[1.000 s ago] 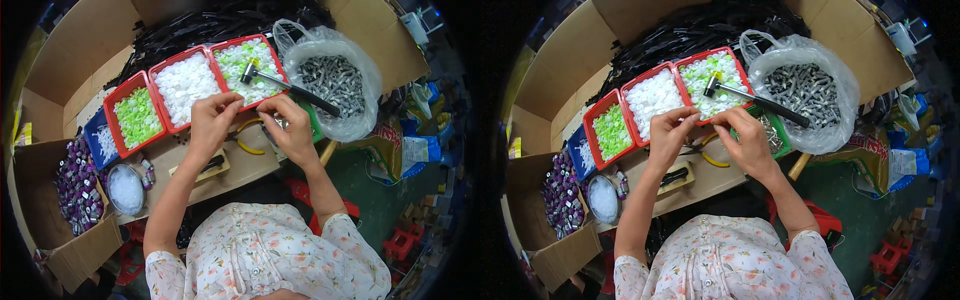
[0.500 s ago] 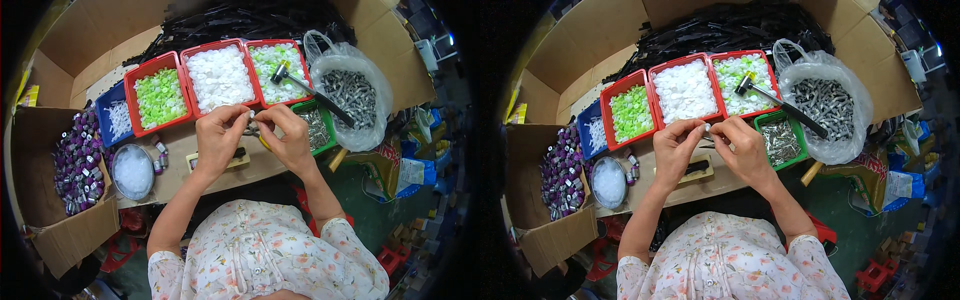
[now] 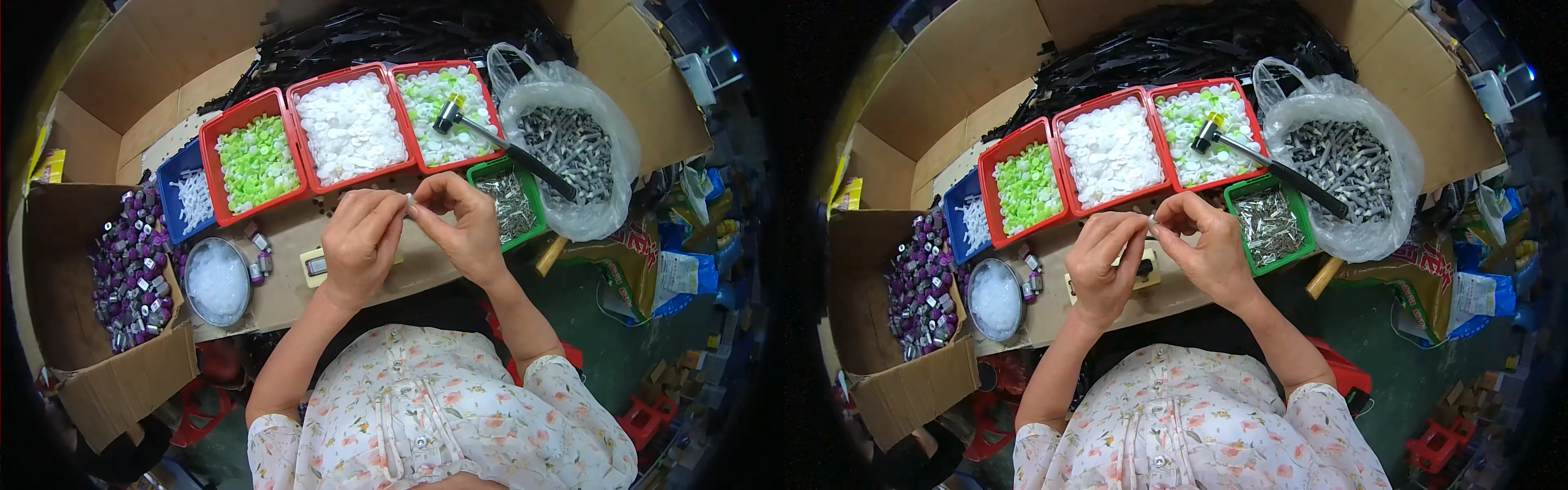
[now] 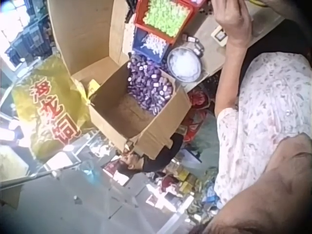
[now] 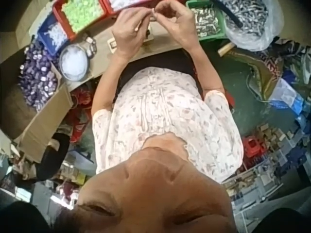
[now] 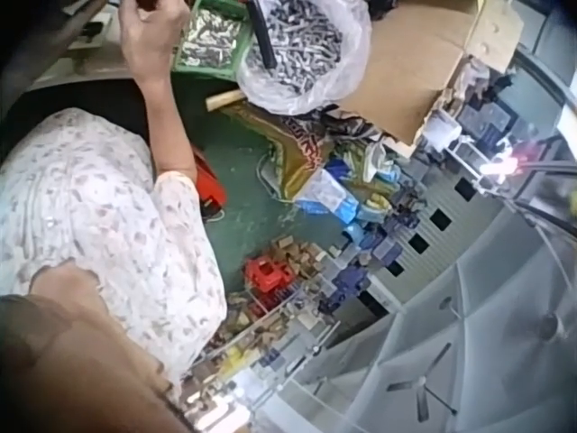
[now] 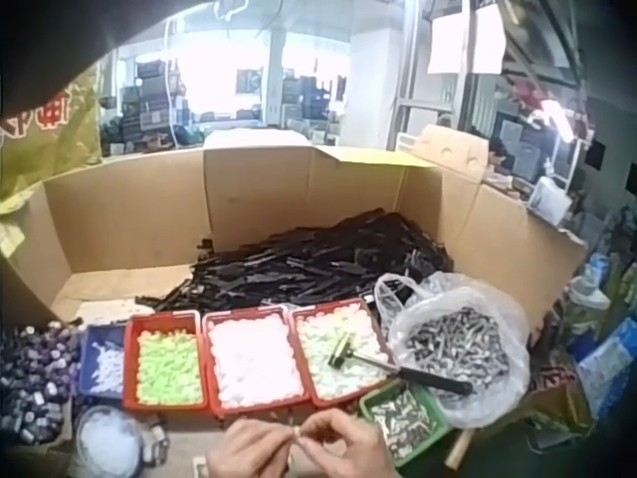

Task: Assembling small plastic and metal components using a jig and manual tools.

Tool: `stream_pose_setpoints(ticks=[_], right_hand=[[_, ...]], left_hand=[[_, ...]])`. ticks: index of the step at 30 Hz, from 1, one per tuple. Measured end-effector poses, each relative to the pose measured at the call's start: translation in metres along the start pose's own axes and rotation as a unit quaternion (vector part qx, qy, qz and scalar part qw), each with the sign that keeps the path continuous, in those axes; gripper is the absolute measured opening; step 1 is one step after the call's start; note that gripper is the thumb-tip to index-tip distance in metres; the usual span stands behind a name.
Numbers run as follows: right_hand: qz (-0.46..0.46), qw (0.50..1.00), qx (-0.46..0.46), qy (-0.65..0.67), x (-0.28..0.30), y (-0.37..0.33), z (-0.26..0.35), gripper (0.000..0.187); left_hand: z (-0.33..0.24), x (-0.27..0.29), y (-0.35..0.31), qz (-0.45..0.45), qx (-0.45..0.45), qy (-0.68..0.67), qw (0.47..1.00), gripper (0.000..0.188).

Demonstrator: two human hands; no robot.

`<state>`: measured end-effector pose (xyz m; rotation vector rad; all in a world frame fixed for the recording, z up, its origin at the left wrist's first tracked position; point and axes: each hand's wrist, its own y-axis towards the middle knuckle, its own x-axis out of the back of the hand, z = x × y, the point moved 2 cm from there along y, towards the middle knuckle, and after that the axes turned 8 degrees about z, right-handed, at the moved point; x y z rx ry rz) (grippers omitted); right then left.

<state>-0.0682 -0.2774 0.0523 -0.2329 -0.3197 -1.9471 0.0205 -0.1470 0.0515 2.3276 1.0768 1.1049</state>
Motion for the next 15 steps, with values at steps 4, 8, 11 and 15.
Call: stream_pose_setpoints(ticks=[4,8,11,15], right_hand=[[0.011,0.995,-0.005,0.1,-0.002,-0.002,-0.005,0.017],[0.013,0.997,-0.004,0.081,-0.002,-0.001,-0.004,0.018],[0.009,0.997,0.068,-0.021,-0.006,-0.001,0.002,0.019],[0.043,0.989,0.135,-0.048,-0.004,0.0,0.01,0.018]], left_hand=[[0.005,-0.001,-0.008,0.011,0.074,-0.076,0.994,0.015],[0.021,-0.007,-0.024,-0.01,0.341,-0.441,0.83,0.015],[0.019,-0.004,-0.026,-0.016,0.379,-0.559,0.737,0.016],[0.028,0.001,-0.031,0.042,0.433,-0.643,0.63,0.016]])
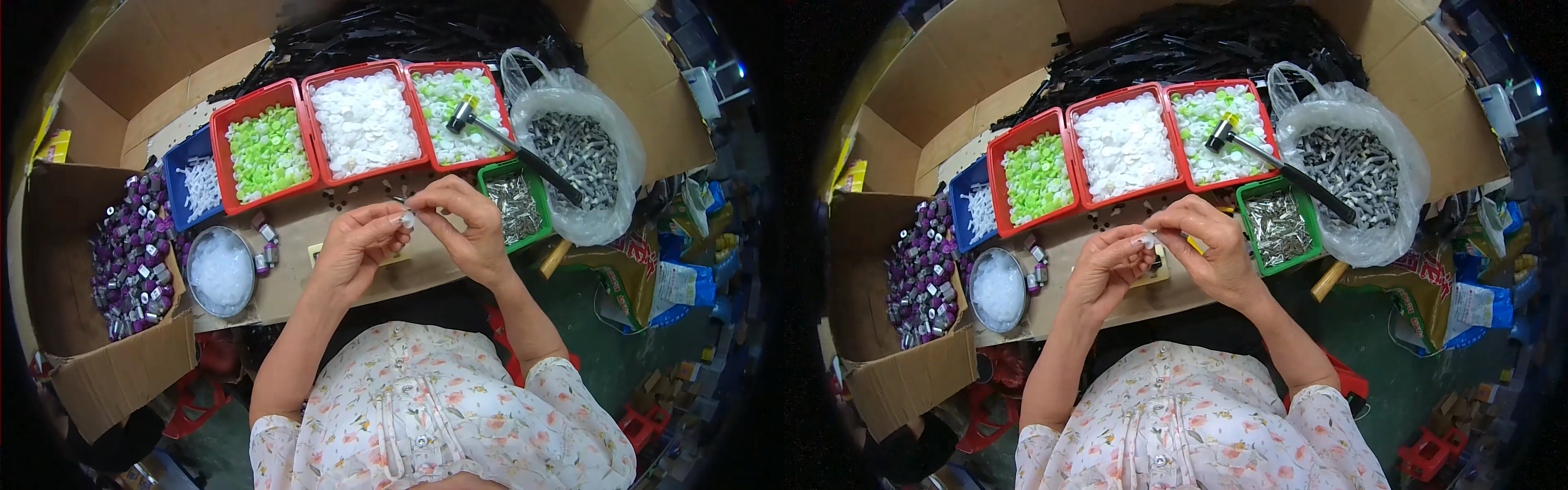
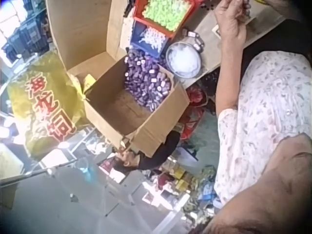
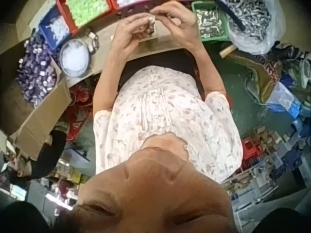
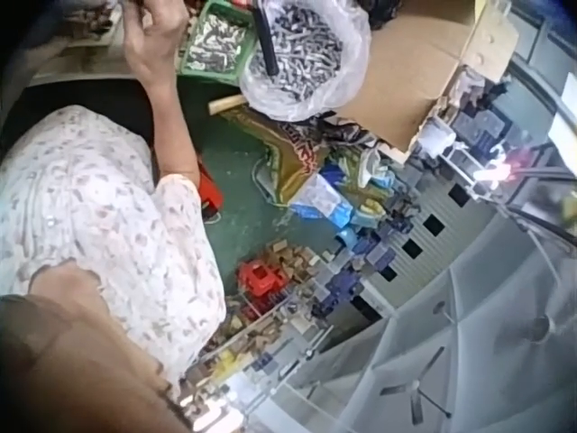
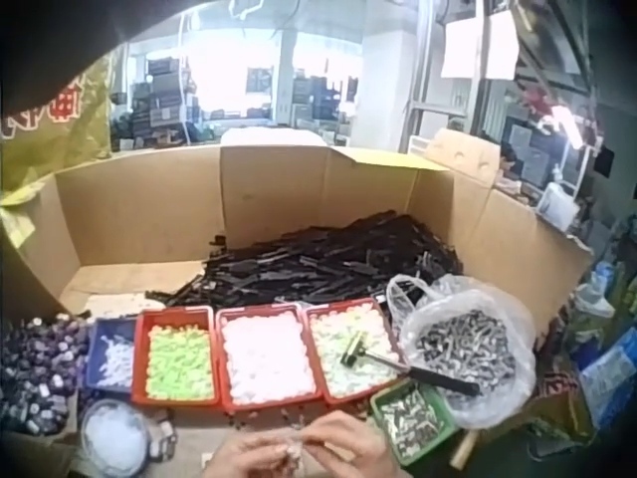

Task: Assembling small plastic and metal components using a jig and manual tools.

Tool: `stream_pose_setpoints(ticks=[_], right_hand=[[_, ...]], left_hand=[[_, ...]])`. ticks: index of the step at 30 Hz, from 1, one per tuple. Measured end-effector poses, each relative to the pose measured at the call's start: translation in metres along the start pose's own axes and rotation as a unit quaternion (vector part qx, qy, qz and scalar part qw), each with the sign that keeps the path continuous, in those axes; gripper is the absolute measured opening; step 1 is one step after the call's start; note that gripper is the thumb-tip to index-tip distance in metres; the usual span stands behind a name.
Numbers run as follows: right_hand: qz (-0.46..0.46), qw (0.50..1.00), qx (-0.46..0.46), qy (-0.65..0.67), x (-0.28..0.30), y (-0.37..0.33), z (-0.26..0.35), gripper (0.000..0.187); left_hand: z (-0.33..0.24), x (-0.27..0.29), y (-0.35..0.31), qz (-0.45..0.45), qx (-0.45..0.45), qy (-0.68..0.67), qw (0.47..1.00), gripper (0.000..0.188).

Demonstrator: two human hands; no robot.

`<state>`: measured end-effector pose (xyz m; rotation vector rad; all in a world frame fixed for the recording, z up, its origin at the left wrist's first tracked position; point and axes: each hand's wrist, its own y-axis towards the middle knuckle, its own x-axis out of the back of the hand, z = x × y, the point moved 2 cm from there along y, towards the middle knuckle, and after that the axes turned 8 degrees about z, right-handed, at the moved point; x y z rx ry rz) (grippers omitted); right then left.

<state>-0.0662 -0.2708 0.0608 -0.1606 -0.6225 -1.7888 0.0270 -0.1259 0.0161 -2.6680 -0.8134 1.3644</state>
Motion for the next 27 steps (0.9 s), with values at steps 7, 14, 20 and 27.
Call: stream_pose_setpoints(ticks=[7,14,20,27], right_hand=[[0.06,0.998,0.023,0.014,-0.001,0.001,0.003,0.019],[0.094,0.994,0.052,-0.032,-0.002,0.0,0.002,0.015],[0.117,0.963,0.117,-0.214,-0.011,0.0,0.008,0.017],[0.107,0.965,0.13,-0.201,-0.017,0.003,0.01,0.017]], left_hand=[[0.004,0.006,-0.005,0.094,0.064,-0.087,0.99,0.021],[0.001,0.007,-0.015,0.042,0.03,0.039,0.998,0.024],[-0.006,0.0,-0.03,-0.017,-0.243,0.481,0.842,0.032],[-0.011,0.0,-0.036,-0.038,-0.235,0.502,0.831,0.026]])
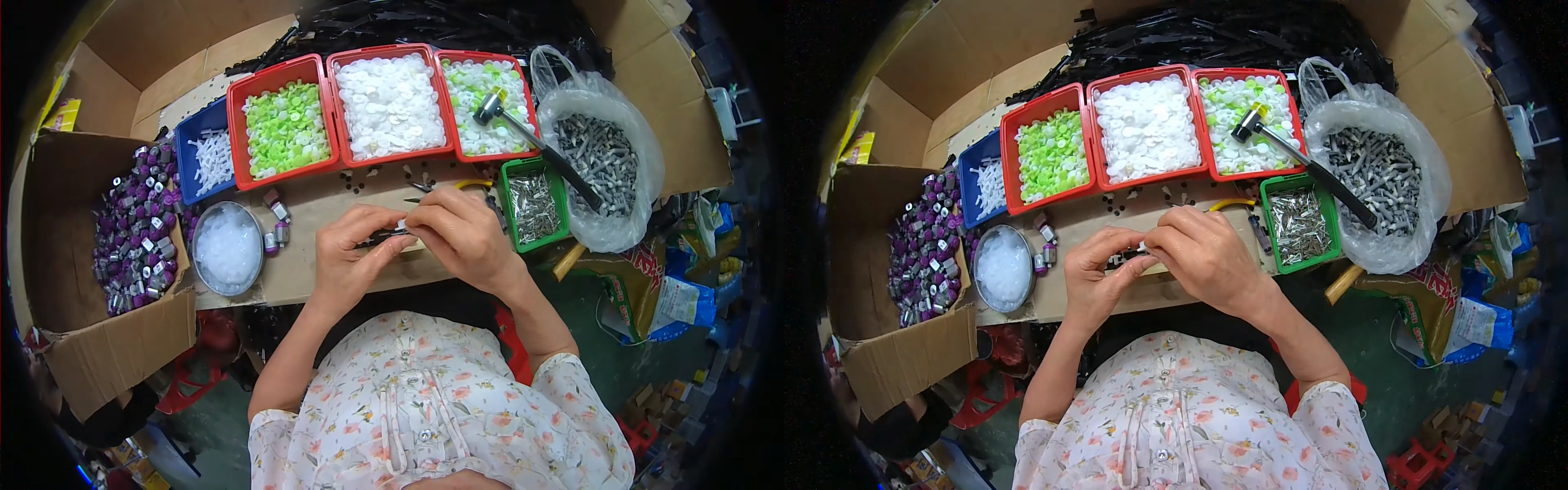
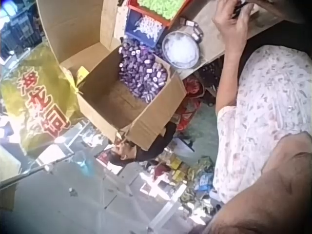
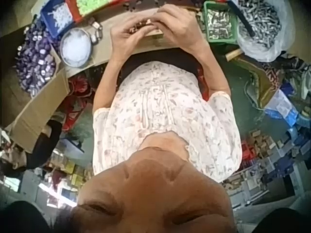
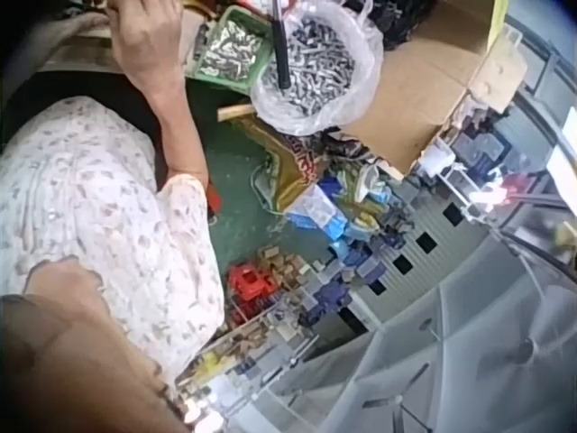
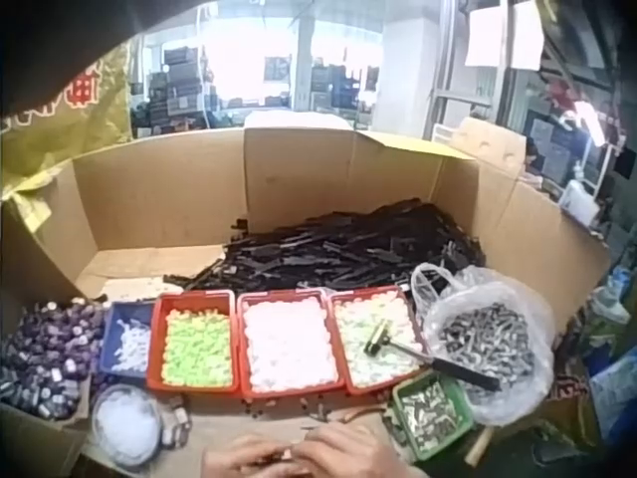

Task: Assembling small plastic and metal components using a jig and manual tools.

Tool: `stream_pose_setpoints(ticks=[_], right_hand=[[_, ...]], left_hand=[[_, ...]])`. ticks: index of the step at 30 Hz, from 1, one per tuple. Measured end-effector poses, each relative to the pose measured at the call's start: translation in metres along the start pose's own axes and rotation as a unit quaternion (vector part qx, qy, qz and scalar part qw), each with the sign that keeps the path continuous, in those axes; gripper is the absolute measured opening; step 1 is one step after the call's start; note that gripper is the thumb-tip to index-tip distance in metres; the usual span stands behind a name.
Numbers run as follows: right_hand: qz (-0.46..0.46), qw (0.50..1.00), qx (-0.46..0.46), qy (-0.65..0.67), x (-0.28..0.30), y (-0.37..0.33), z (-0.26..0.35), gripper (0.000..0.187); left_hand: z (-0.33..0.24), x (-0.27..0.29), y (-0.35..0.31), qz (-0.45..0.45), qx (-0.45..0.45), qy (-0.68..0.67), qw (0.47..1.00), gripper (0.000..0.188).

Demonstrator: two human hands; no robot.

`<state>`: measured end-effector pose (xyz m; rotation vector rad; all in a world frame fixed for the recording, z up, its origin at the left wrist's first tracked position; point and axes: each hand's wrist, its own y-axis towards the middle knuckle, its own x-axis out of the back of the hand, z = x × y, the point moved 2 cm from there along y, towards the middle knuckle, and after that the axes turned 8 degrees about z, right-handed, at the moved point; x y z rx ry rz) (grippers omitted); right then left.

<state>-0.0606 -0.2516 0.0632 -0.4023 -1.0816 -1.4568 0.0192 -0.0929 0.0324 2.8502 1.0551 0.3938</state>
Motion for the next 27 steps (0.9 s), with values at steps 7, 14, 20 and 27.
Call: stream_pose_setpoints(ticks=[7,14,20,27], right_hand=[[-0.03,0.986,-0.05,0.158,-0.013,-0.003,-0.003,0.018],[-0.022,0.983,-0.038,0.18,-0.021,-0.002,-0.001,0.015],[-0.02,0.985,-0.054,0.161,-0.042,-0.007,-0.009,0.014],[-0.029,0.991,-0.055,0.115,-0.06,-0.01,-0.017,0.014]], left_hand=[[0.008,0.004,-0.007,-0.026,-0.019,-0.047,0.998,0.027],[0.013,0.007,-0.016,-0.022,-0.026,0.011,0.999,0.033],[0.011,0.018,-0.03,-0.077,-0.064,0.211,0.972,0.046],[0.027,0.013,-0.053,-0.088,-0.098,0.351,0.927,0.045]])
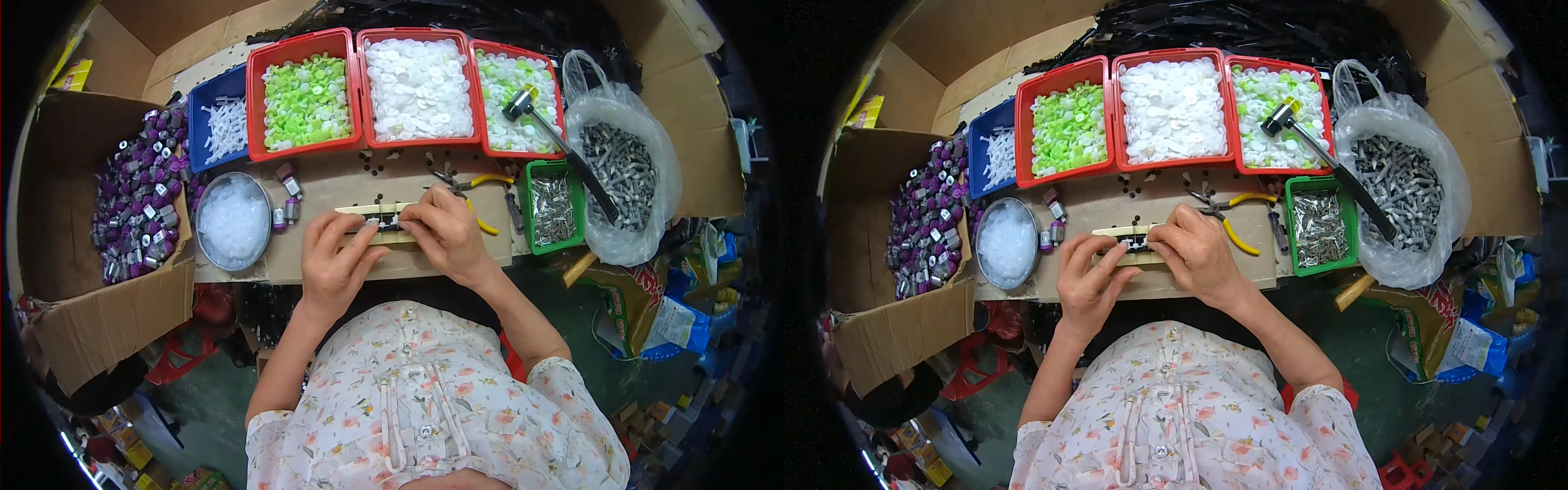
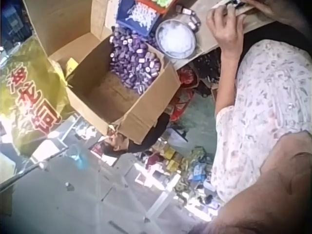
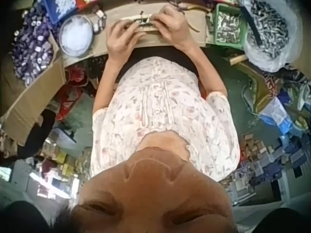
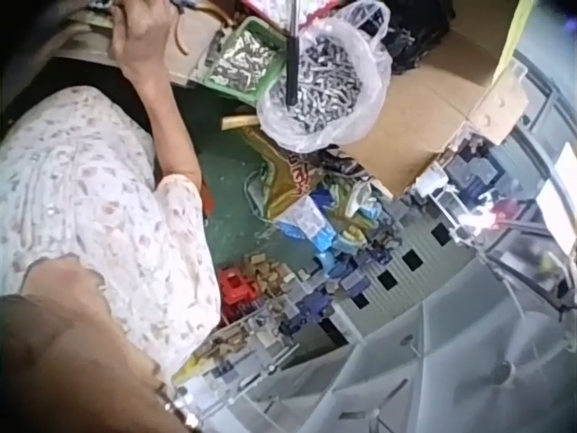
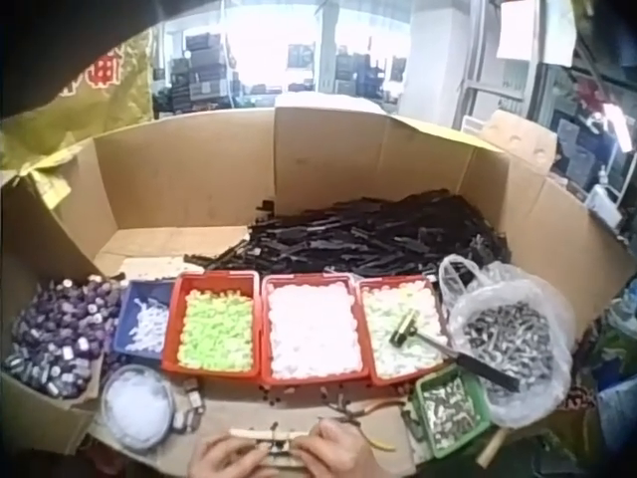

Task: Assembling small plastic and metal components using a jig and manual tools.

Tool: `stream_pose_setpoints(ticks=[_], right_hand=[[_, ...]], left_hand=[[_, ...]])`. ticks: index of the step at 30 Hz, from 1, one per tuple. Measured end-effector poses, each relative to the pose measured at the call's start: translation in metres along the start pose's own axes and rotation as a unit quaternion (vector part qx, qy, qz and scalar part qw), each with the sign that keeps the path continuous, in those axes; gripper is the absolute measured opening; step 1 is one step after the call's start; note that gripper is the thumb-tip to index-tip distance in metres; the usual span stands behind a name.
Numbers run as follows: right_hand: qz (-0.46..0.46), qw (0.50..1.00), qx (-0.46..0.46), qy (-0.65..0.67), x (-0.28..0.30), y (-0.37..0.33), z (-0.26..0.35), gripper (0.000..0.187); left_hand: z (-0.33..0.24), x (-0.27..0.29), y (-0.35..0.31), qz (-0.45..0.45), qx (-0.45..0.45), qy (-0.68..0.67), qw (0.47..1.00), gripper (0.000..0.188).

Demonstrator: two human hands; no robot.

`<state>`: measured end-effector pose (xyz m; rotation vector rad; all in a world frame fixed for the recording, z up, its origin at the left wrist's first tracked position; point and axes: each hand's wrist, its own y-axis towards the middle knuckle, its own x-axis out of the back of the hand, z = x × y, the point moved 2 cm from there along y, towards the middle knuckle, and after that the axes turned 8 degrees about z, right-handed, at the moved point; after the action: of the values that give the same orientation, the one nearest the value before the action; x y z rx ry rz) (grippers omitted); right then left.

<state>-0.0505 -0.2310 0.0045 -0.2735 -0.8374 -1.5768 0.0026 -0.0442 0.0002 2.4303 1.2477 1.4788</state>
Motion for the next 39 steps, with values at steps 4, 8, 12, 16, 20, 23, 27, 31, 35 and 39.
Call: stream_pose_setpoints(ticks=[4,8,12,16,20,23,27,31,35,39], right_hand=[[0.005,1.0,0.004,-0.009,-0.005,0.0,-0.002,0.013],[0.007,1.0,-0.001,-0.024,-0.008,0.0,-0.002,0.013],[0.004,0.998,0.008,-0.062,-0.01,0.0,0.002,0.011],[0.024,0.998,0.013,-0.059,-0.008,0.004,0.004,0.011],[0.089,0.996,-0.012,-0.03,0.0,0.007,0.001,0.013],[0.091,0.996,-0.023,-0.005,0.001,0.01,0.001,0.016],[0.097,0.991,0.034,-0.09,-0.001,0.007,-0.001,0.023],[0.12,0.976,0.067,-0.169,-0.001,0.0,0.005,0.029],[0.146,0.962,0.104,-0.208,0.0,-0.001,0.004,0.031],[0.172,0.951,0.106,-0.234,0.002,0.001,0.008,0.025]], left_hand=[[0.0,-0.006,-0.006,-0.001,-0.019,0.02,1.0,0.039],[-0.001,-0.007,-0.008,-0.002,-0.038,0.023,0.999,0.037],[-0.001,-0.01,-0.011,-0.003,-0.05,0.032,0.998,0.036],[-0.002,-0.012,-0.011,0.005,-0.062,0.039,0.997,0.036],[-0.002,-0.015,-0.006,0.022,-0.083,0.079,0.993,0.035],[0.0,-0.017,-0.006,0.022,-0.089,0.098,0.991,0.035],[-0.001,-0.017,-0.003,0.018,-0.093,0.102,0.99,0.034],[-0.004,-0.016,-0.002,0.018,-0.096,0.091,0.991,0.032],[-0.004,-0.017,-0.003,0.021,-0.107,0.101,0.989,0.031],[-0.004,-0.018,-0.004,0.024,-0.11,0.117,0.987,0.03]])
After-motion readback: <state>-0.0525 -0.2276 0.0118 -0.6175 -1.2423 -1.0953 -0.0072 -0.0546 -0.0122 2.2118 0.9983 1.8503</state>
